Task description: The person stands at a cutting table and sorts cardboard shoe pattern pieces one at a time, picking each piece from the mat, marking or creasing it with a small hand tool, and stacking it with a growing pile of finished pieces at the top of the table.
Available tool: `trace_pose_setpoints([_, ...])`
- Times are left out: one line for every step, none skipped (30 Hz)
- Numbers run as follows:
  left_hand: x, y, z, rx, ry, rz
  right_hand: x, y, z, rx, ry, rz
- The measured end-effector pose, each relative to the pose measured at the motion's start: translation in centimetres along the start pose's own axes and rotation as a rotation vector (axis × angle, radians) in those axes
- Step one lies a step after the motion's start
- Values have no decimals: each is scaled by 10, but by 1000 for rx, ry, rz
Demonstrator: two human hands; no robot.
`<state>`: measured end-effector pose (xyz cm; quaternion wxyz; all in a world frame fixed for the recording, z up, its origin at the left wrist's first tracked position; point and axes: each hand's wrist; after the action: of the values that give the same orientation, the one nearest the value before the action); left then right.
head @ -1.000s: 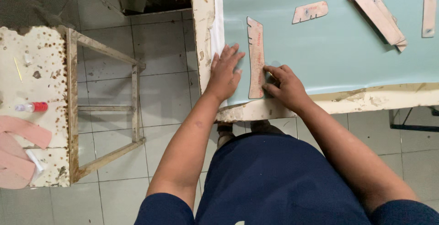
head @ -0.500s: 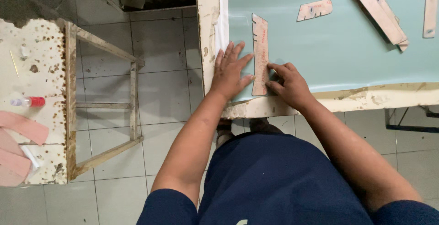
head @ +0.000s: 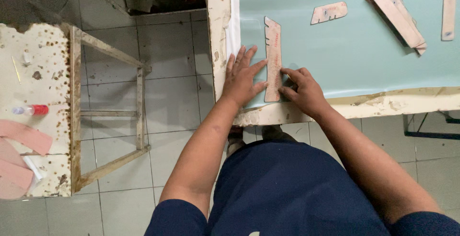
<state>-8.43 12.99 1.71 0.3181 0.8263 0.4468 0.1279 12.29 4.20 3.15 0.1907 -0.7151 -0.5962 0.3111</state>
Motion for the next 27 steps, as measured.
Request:
trace_pose_setpoints([0,1,-1,2,6,8,0,-1,-1,-6,1,3])
trace_pose_setpoints([-1,1,0,7,5,4,-1,-1,-1,-11,0,5])
trace_pose_setpoints([-1,1,0,11,3,-1,-1,-1,-1,-15,0,1])
trace_pose_setpoints([-1,1,0,15,2,-5,-1,-1,-1,-18,1,-3])
trace_pose_setpoints([-2,1,1,13,5,1,-1,-1,-1,-21,1,-6])
trace_pose_setpoints([-3,0,1,11,8,7,-1,-1,-1,-24,-5,-3])
trace_pose_setpoints([-4,0,1,8,11,13,0,0,-1,-26,-10,1])
trace_pose_setpoints([-4,-1,1,10,6,10,0,0,-1,-29,-15,5])
trace_pose_setpoints([-4,-1,0,12,1,8,0,0,0,-23,-14,4])
trace_pose_setpoints([-4,0,0,14,-4,5,0,1,0,-18,-14,3])
trace_pose_setpoints([-4,1,-1,12,-6,3,0,1,1,-13,-14,1])
trace_pose_setpoints([-4,2,-2,11,-7,1,0,2,1,-21,-12,-5])
trace_pose_setpoints([-4,4,-3,9,-9,-1,0,2,1,-30,-10,-11])
trace_pose_setpoints([-4,6,-3,20,-12,-13,0,3,2,-39,-7,-18])
trace_pose_setpoints([-3,8,-4,31,-16,-25,0,3,2,-36,-6,-18])
trace_pose_setpoints([-3,11,-3,42,-21,-36,0,4,3,-32,-4,-18])
trace_pose_setpoints([-3,14,-2,88,0,11,-1,4,3,-29,-2,-19])
trace_pose_setpoints([-1,16,0,136,24,58,2,4,3,-31,-2,-15])
trace_pose_setpoints([0,18,2,183,47,105,6,4,1,-32,-3,-12])
trace_pose_setpoints([0,21,7,199,-19,130,6,3,1,-34,-4,-6])
trace_pose_setpoints([2,24,13,215,-83,153,11,2,-2,-2,-16,3])
trace_pose_setpoints([3,28,21,231,-146,176,15,1,-6,29,-28,13])
trace_pose_setpoints([3,33,30,298,-85,216,20,0,-11,60,-41,21])
trace_pose_setpoints([2,38,39,366,-23,256,26,-4,-17,62,29,-40])
trace_pose_setpoints([1,43,49,433,38,295,33,-8,-23,64,97,-100])
trace_pose_setpoints([-1,48,59,458,55,244,38,-13,-27,68,164,-157])
trace_pose_setpoints([-3,54,68,482,73,194,41,-20,-32,20,194,-177])
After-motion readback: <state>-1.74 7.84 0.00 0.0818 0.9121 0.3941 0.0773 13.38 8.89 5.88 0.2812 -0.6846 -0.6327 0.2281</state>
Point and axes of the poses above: each hand's wrist, its own x-axis towards the middle knuckle, its own z-axis out of the palm, y = z × x, and after that the axes turned 2 degrees about -x, right-handed
